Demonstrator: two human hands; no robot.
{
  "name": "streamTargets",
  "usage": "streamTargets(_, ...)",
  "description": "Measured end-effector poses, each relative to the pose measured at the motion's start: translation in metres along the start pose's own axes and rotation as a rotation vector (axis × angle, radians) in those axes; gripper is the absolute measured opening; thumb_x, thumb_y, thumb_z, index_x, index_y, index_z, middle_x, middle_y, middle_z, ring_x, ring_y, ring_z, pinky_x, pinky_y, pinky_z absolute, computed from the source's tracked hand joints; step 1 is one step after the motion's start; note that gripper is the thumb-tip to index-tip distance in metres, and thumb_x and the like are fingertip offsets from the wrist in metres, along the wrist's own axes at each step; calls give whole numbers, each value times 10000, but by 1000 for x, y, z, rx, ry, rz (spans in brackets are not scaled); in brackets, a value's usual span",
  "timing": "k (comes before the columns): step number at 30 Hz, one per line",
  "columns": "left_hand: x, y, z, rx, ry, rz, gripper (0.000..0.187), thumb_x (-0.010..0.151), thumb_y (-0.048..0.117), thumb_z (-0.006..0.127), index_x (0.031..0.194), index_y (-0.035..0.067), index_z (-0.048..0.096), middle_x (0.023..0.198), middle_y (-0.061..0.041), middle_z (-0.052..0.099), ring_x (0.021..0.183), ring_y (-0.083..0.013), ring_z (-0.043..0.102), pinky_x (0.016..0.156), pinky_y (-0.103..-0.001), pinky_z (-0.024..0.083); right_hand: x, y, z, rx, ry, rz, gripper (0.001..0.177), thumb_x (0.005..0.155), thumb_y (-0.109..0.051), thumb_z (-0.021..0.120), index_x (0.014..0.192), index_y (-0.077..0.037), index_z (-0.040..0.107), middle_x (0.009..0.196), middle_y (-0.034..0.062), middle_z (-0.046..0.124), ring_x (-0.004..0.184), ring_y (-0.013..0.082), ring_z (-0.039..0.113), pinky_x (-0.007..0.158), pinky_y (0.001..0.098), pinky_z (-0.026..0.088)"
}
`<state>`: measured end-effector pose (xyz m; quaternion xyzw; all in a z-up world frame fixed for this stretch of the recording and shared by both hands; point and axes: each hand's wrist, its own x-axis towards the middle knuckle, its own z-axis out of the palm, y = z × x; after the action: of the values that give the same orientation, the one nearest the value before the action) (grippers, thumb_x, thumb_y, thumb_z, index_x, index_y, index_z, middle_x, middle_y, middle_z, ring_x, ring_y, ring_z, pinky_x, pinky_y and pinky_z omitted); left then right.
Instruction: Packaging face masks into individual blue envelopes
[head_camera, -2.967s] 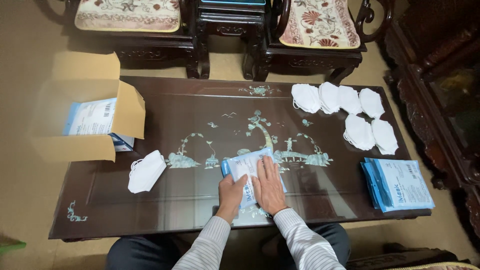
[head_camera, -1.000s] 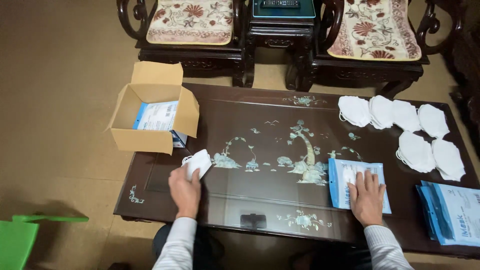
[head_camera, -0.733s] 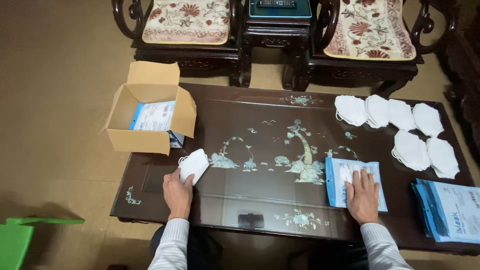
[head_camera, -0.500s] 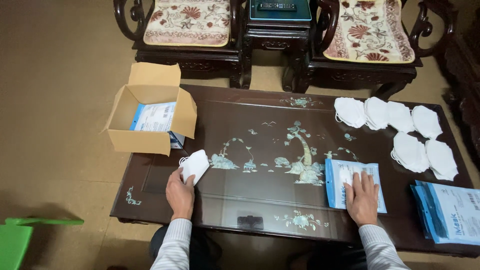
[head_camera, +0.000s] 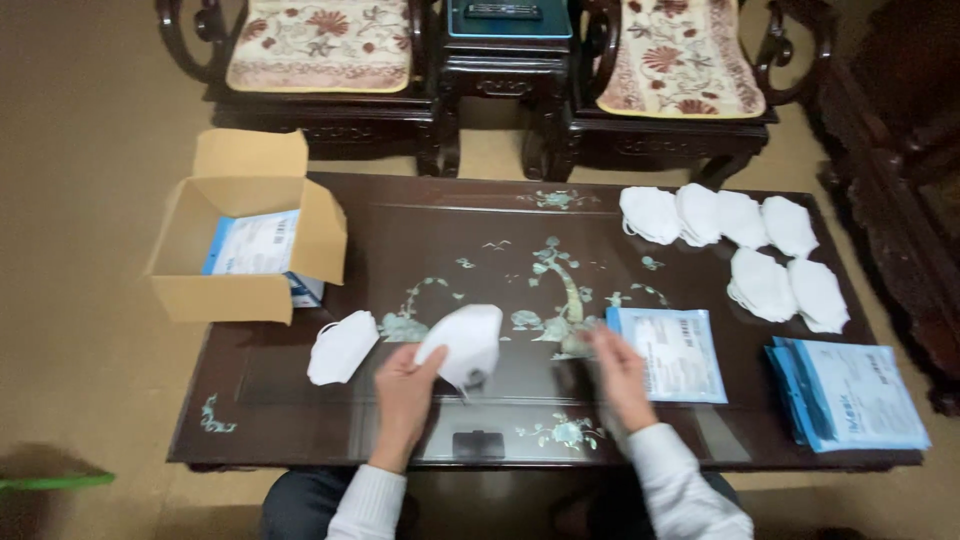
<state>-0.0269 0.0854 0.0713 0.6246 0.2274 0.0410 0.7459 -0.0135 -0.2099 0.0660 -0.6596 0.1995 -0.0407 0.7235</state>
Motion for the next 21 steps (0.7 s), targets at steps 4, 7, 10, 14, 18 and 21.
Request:
streamTargets(4,9,-52,37,31,-107,-212,271,824,215,900,1007,40,804,916,-213,798,831,-254,775,719,-371,628,-14,15,52,305,-213,207,340,972,-141,660,1235,75,674,1078,354,740,1008,462,745,968,594,565)
streamTargets(7,3,-42,58,-88,-125,-299,373,870,198,843,1159,-10,735,1038,-248,756,877,-293,751,753,-418,641,-1,54,71,139,-284,295,224,857,-43,813,1023,91,746,820,226,775,644,288,772,598,409,659)
streamTargets(10,5,-49,64,-251,-227,-486,637,903,357,810,1337,-50,582,1216,-249,675,1073,-356,707,891,-475,588,21,90,69,101,-177,377,264,865,-132,846,994,77,749,739,250,739,521,287,738,476,406,649)
streamTargets(14,23,-94,69,-125,-205,-477,340,905,190,813,1139,-37,712,926,-166,679,781,-301,762,708,-406,667,5,50,71,74,-183,426,262,871,-179,843,916,57,740,697,197,720,523,267,733,507,409,655)
streamTargets(18,12,-65,69,-151,-178,-501,349,918,176,790,1148,-65,687,957,-177,674,791,-315,754,731,-436,668,10,56,65,34,-229,432,199,865,-137,833,881,35,734,693,162,719,541,244,738,538,391,662)
streamTargets(21,17,-72,65,-167,-188,-521,348,920,200,799,1142,-47,695,944,-158,659,785,-309,752,726,-438,671,12,61,65,69,-216,441,186,880,-131,813,863,28,717,670,157,707,529,251,733,528,395,659)
